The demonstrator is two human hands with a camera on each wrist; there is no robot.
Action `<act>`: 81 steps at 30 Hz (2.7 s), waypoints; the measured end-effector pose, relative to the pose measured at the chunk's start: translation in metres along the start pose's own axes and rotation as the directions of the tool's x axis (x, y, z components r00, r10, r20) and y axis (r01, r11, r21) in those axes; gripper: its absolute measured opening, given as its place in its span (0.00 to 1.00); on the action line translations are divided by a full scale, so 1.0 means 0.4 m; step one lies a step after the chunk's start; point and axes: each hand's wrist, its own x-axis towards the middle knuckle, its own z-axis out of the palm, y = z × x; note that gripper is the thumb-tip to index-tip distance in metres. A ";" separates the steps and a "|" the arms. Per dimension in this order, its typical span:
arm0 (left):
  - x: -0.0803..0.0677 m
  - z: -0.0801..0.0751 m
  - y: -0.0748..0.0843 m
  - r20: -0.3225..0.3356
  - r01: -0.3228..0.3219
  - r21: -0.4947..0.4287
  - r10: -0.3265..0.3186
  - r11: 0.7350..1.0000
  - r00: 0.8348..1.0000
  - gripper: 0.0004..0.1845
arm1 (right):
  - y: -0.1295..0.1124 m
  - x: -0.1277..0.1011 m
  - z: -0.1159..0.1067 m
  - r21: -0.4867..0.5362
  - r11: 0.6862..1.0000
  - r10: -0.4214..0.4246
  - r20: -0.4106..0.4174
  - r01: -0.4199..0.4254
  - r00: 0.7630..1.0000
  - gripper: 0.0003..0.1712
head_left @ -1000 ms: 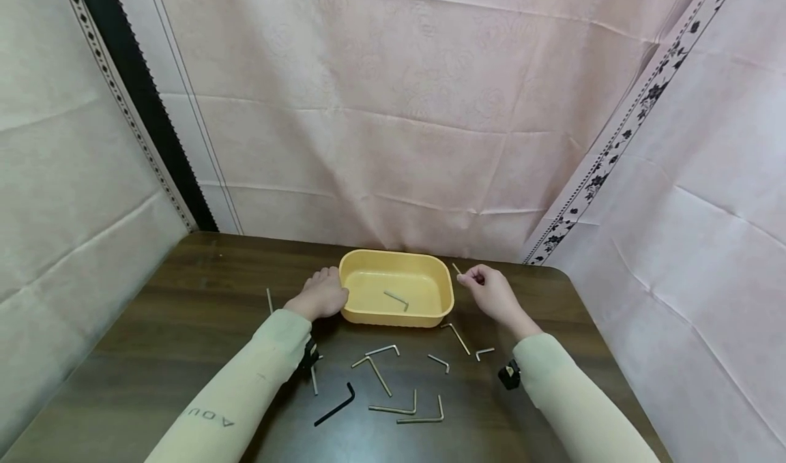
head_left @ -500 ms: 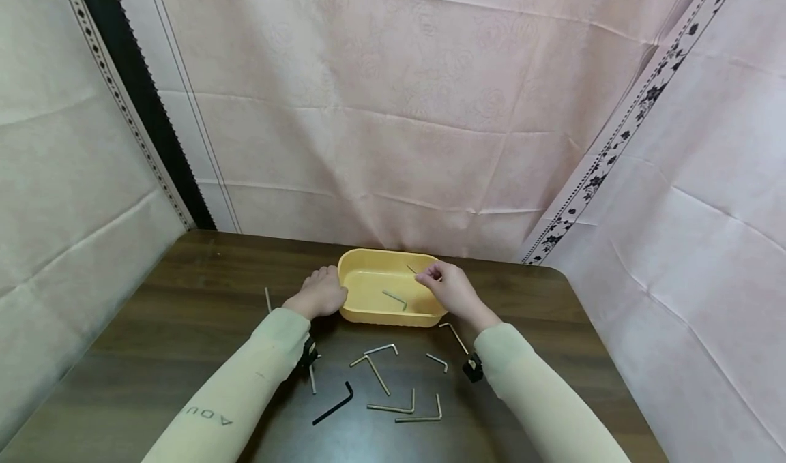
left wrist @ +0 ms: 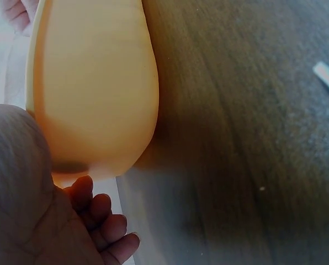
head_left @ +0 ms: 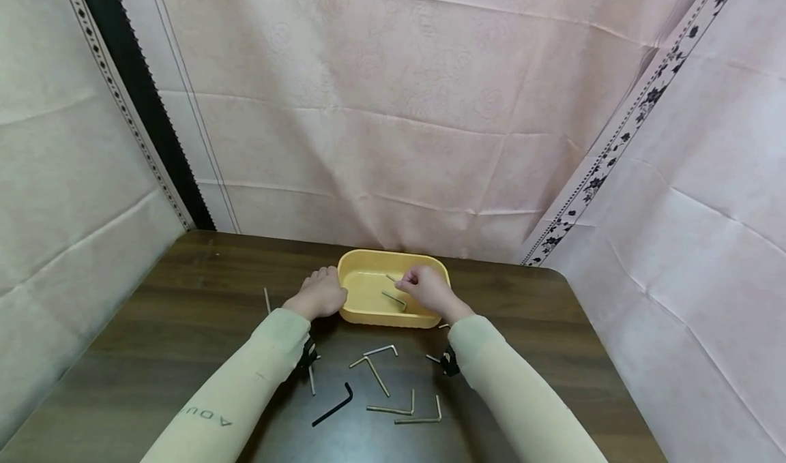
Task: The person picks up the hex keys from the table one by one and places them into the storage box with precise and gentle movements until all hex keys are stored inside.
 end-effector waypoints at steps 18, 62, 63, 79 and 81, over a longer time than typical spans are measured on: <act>-0.013 -0.008 0.009 -0.058 -0.016 0.161 0.026 0.987 0.998 0.28 | 0.002 0.002 0.031 -0.050 0.998 0.050 0.150 -0.043 0.987 0.15; -0.007 -0.004 0.021 -0.030 0.012 0.149 -0.007 0.989 1.000 0.27 | -0.001 -0.050 -0.078 0.070 0.997 -0.029 -0.027 0.031 0.999 0.15; -0.006 -0.005 0.021 -0.029 0.011 0.147 -0.007 0.989 1.000 0.27 | 0.007 -0.061 -0.094 0.076 0.997 -0.026 -0.045 0.029 0.999 0.16; -0.003 -0.009 0.022 -0.013 0.019 0.146 -0.017 0.989 1.000 0.29 | 0.228 -0.253 -0.190 0.029 0.996 0.084 -0.007 -0.083 0.996 0.25; -0.005 -0.010 0.023 -0.014 0.019 0.146 -0.017 0.989 1.000 0.29 | 0.251 -0.270 -0.188 0.020 0.996 0.090 0.033 -0.091 0.995 0.26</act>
